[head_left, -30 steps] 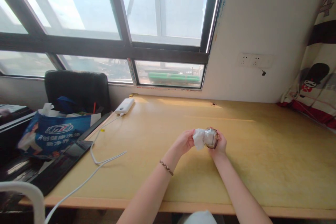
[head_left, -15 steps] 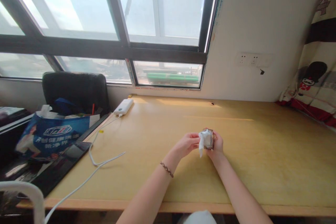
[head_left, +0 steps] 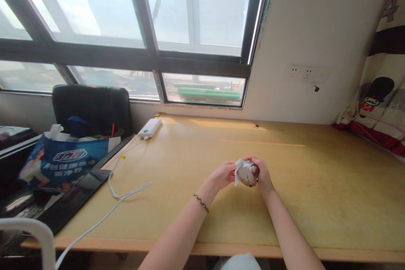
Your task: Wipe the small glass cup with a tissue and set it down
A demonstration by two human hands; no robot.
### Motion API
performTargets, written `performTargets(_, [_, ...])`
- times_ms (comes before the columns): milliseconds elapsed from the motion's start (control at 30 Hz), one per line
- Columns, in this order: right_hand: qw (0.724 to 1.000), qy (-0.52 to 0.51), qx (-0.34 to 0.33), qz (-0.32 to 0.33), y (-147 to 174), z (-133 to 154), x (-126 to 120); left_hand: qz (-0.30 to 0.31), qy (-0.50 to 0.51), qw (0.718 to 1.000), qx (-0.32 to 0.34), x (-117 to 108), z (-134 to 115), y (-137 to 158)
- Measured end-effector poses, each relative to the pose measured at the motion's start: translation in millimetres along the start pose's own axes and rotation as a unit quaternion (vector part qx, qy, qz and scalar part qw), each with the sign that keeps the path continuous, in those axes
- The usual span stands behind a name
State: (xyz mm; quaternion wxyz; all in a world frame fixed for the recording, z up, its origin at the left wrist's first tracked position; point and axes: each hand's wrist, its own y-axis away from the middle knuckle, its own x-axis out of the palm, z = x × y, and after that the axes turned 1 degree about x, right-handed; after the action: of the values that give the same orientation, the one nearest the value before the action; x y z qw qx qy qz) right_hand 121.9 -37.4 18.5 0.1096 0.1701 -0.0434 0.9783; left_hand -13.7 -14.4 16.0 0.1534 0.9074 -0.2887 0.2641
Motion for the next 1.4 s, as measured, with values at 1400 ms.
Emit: performTargets(1400, [0.997, 0.003, -0.08, 0.013, 11, -18, 21, -0.158, 0.054, 0.981, 0.1, -11, 12, -18])
